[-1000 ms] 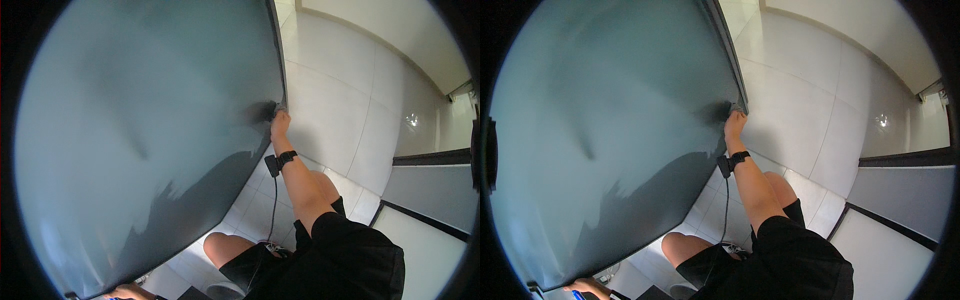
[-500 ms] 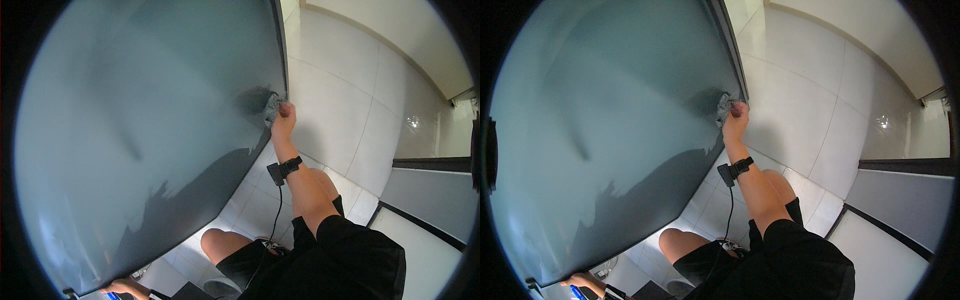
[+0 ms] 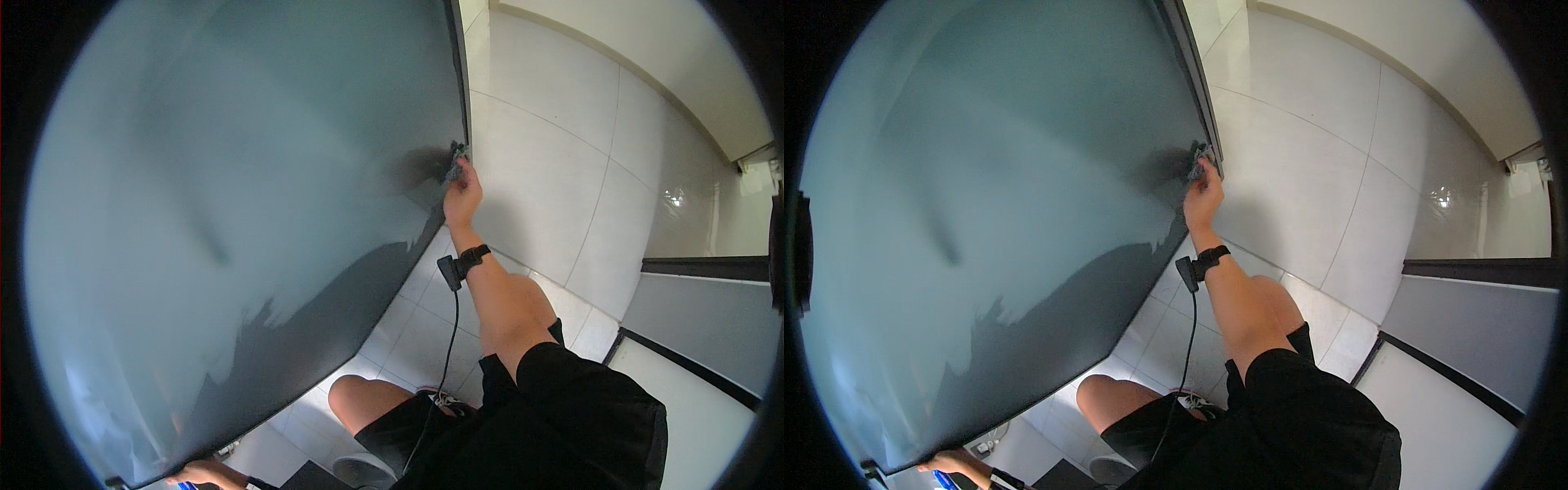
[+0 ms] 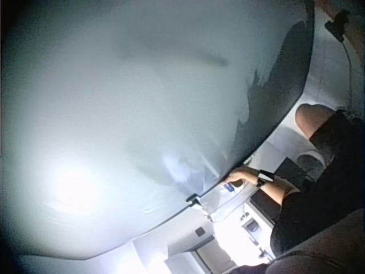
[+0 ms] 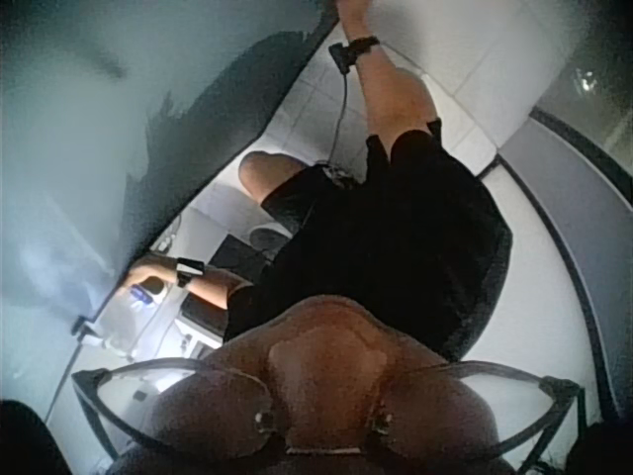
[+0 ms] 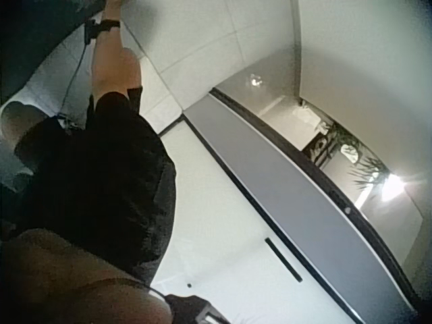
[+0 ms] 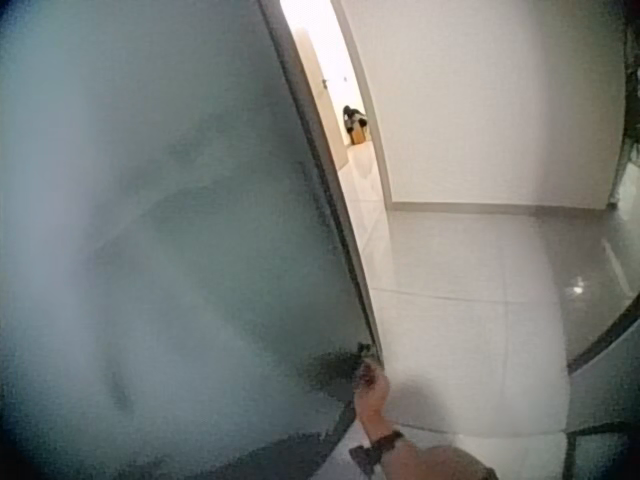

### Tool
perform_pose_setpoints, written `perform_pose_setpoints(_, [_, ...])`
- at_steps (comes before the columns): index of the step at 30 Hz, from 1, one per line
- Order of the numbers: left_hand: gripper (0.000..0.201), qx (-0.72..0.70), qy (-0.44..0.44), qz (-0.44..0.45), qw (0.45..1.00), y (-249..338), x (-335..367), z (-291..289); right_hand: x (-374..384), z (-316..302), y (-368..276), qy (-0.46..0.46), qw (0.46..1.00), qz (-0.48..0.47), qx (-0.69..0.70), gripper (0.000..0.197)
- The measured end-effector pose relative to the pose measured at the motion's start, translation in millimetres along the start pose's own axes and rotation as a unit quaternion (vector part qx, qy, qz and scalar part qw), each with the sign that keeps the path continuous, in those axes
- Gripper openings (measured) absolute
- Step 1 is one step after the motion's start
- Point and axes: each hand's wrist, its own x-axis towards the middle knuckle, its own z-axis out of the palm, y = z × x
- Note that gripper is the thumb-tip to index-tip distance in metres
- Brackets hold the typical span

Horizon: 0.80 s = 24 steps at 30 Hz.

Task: The person wipes and scrubs a frosted glass door using a cloth, moving it across the glass surface while holding the door's handle and lower edge.

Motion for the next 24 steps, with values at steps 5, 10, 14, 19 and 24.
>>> perform_pose_setpoints(5, [0.095,-0.029,-0.021,-0.017,0.999,17.4,-1.5,-42.7,3.7,-2.6,38.4,0.029,0.998,-0.001,-0.061,0.043])
perform_pose_setpoints(10, [0.093,-0.037,-0.017,-0.017,0.999,13.0,4.9,-55.1,-7.6,-0.1,72.2,-0.005,0.968,0.083,-0.237,0.04])
perform_pose_setpoints(14, [0.092,-0.033,-0.024,-0.029,0.999,5.8,11.4,-42.6,-4.9,2.7,51.7,-0.021,0.967,0.14,-0.213,0.042])
perform_pose_setpoints(19, [0.09,-0.059,-0.032,-0.068,0.995,5.3,13.5,-36.4,-2.4,15.8,-7.6,0.056,0.991,-0.102,-0.064,0.046])
perform_pose_setpoints(24, [0.09,-0.027,-0.045,-0.038,0.998,-1.5,14.4,-40.2,-5.6,16.3,44.3,0.073,0.978,0.005,-0.197,0.046])
